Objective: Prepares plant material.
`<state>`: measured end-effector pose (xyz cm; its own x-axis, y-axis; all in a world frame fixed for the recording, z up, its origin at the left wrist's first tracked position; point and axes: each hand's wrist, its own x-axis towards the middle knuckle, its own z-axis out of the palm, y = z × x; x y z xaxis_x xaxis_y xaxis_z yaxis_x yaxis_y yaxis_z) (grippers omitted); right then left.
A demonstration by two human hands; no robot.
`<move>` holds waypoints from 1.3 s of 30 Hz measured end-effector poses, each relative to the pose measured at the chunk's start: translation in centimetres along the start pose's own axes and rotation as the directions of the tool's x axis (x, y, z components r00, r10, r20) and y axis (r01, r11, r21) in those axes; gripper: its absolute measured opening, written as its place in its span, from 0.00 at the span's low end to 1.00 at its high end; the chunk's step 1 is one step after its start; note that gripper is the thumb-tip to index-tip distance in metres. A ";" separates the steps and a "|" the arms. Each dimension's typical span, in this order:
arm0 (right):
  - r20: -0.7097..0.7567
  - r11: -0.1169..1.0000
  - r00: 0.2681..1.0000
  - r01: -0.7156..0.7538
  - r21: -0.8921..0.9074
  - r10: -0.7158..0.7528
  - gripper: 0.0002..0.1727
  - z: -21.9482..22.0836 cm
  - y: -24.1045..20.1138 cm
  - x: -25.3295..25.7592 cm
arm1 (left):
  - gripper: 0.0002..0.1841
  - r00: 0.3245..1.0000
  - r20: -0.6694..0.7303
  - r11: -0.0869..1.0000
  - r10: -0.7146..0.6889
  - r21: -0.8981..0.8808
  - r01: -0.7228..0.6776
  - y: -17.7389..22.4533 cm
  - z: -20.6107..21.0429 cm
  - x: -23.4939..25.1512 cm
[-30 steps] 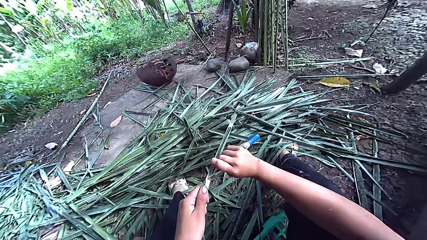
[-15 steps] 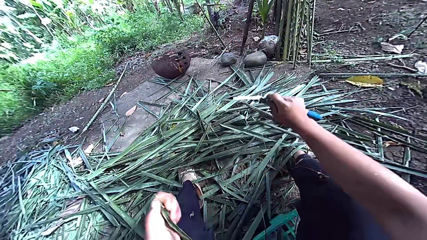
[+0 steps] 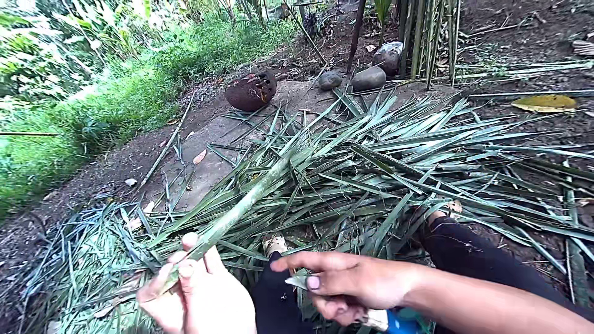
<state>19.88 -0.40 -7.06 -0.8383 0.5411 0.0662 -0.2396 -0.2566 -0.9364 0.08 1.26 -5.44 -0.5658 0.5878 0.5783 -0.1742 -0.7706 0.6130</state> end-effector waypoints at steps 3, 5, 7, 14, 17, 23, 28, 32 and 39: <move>-0.053 0.934 0.992 0.128 0.333 -0.117 0.31 1.5 1.0 2.6 | 0.07 0.991 0.053 0.982 -0.121 -0.137 0.127 -1.0 -0.2 -3.3; -0.059 0.881 0.988 0.154 0.447 -0.142 0.27 1.8 1.2 3.4 | 0.05 0.979 0.125 0.969 -0.159 -0.169 0.179 -1.5 -0.6 -4.9; -0.053 0.847 0.987 0.160 0.506 -0.155 0.22 1.8 1.5 3.5 | 0.06 0.962 0.237 0.970 -0.135 -0.167 0.177 -1.9 -1.3 -5.8; -0.078 0.856 0.962 0.268 0.441 -0.261 0.12 2.0 1.8 2.7 | 0.06 0.838 0.545 0.999 -0.029 0.041 0.008 -1.3 -2.9 -5.4; -0.070 0.934 0.937 0.347 0.084 -0.342 0.11 1.2 1.8 2.1 | 0.14 0.834 0.533 0.988 -0.145 0.126 0.091 -0.4 -3.1 -5.1; 0.020 0.903 0.923 0.381 -0.199 -0.385 0.13 -0.8 1.8 1.0 | 0.09 0.586 0.593 0.798 -0.553 0.173 0.577 1.9 -2.7 -3.2; 0.075 0.888 0.924 0.382 -0.255 -0.376 0.21 -1.6 1.6 0.5 | 0.12 0.467 0.641 0.636 -0.609 0.043 0.771 0.5 -2.9 -3.1; 0.079 0.866 0.942 0.332 -0.374 -0.327 0.27 -1.8 1.2 0.1 | 0.19 0.389 0.750 0.724 -0.535 0.169 0.669 -0.1 -3.2 -3.1; -0.022 0.887 0.951 0.280 -0.368 -0.309 0.26 -1.4 1.1 0.1 | 0.08 0.476 0.594 0.755 -0.648 0.420 0.504 1.2 -2.4 -4.2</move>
<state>20.23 0.52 -8.59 -0.7120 0.6118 0.3447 -0.2667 0.2185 -0.9387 0.31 -2.69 -8.41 0.3220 0.9259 0.1978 -0.0782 -0.1822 0.9801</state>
